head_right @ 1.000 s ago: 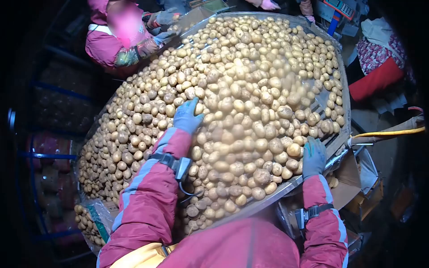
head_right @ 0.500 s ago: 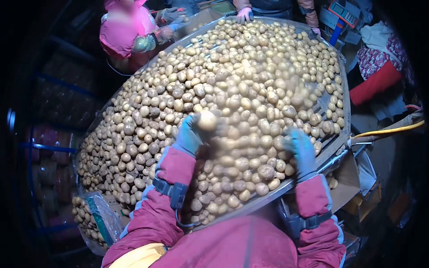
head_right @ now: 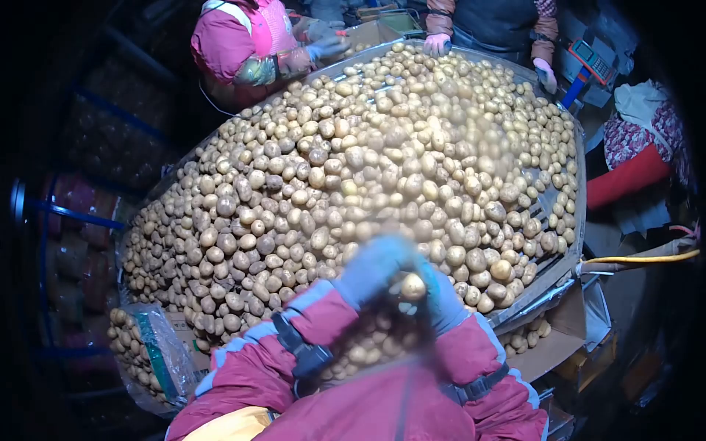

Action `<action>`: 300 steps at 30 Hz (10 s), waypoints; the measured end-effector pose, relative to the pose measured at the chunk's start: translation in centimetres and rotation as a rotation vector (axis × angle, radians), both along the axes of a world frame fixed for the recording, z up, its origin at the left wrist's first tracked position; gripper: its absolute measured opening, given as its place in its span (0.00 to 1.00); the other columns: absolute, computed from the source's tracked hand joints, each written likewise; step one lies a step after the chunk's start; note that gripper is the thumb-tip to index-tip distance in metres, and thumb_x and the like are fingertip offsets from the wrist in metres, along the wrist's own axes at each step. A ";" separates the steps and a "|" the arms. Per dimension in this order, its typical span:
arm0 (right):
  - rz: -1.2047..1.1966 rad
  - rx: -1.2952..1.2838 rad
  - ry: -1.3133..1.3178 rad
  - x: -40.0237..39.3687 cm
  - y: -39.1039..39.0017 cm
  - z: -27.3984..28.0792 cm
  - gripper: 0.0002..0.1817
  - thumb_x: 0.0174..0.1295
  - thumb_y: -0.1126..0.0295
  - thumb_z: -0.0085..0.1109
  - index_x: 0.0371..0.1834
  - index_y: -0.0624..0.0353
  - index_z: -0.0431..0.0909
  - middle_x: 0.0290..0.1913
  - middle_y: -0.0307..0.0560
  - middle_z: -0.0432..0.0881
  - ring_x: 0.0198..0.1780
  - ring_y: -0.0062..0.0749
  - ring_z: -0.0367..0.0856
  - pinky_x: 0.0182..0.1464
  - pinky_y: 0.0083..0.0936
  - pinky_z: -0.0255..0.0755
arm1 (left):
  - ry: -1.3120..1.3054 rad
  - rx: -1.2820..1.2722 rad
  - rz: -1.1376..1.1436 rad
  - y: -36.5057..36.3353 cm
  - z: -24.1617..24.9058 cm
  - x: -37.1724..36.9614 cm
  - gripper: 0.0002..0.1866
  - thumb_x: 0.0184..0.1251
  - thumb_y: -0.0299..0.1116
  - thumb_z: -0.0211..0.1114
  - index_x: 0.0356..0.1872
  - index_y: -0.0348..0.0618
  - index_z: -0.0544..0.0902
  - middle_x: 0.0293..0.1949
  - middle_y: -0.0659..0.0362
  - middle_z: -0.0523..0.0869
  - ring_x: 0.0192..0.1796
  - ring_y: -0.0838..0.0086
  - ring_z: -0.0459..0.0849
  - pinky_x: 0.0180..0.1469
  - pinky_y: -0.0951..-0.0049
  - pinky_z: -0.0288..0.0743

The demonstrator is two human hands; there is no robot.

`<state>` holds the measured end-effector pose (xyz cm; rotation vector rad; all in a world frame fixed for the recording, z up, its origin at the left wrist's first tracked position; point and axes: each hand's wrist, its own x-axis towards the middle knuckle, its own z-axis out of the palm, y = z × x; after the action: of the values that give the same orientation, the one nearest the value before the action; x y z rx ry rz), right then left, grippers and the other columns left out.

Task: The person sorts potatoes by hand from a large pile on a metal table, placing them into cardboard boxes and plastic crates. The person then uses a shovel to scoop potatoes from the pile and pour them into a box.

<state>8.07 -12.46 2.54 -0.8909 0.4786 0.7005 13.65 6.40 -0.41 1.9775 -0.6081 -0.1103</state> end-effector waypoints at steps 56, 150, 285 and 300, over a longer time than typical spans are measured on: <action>-0.089 -0.107 -0.046 -2.4 -2.8 -2.7 0.18 0.73 0.62 0.57 0.55 0.65 0.83 0.32 0.48 0.85 0.30 0.35 0.85 0.33 0.30 0.82 | 0.499 0.906 0.396 12.9 6.3 11.5 0.32 0.67 0.63 0.61 0.54 0.44 0.86 0.37 0.50 0.89 0.33 0.65 0.87 0.40 0.65 0.81; -1.472 -0.106 -0.001 -50.5 -30.1 -7.1 0.28 0.73 0.48 0.59 0.62 0.63 0.78 0.49 0.50 0.85 0.45 0.39 0.87 0.46 0.40 0.84 | 1.211 0.224 -0.684 -24.8 4.5 -26.4 0.27 0.81 0.41 0.54 0.75 0.43 0.70 0.69 0.49 0.78 0.62 0.63 0.83 0.63 0.63 0.78; -0.085 0.216 0.024 -8.0 -5.5 -2.8 0.38 0.74 0.41 0.52 0.63 0.73 0.74 0.48 0.62 0.87 0.41 0.48 0.89 0.44 0.39 0.86 | 0.218 0.395 0.993 28.6 -0.7 3.9 0.29 0.68 0.53 0.69 0.58 0.36 0.84 0.49 0.48 0.89 0.45 0.59 0.87 0.52 0.61 0.81; -0.100 0.296 0.159 -6.3 -3.7 -4.4 0.33 0.77 0.44 0.47 0.48 0.72 0.82 0.36 0.61 0.89 0.32 0.49 0.89 0.36 0.38 0.86 | -0.041 0.999 0.791 31.7 4.0 2.6 0.25 0.69 0.44 0.67 0.61 0.41 0.82 0.56 0.46 0.86 0.56 0.52 0.85 0.61 0.59 0.77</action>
<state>1.74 -16.18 -1.82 -0.5324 0.5405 0.7311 16.27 38.08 3.64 3.0408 0.3431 0.1515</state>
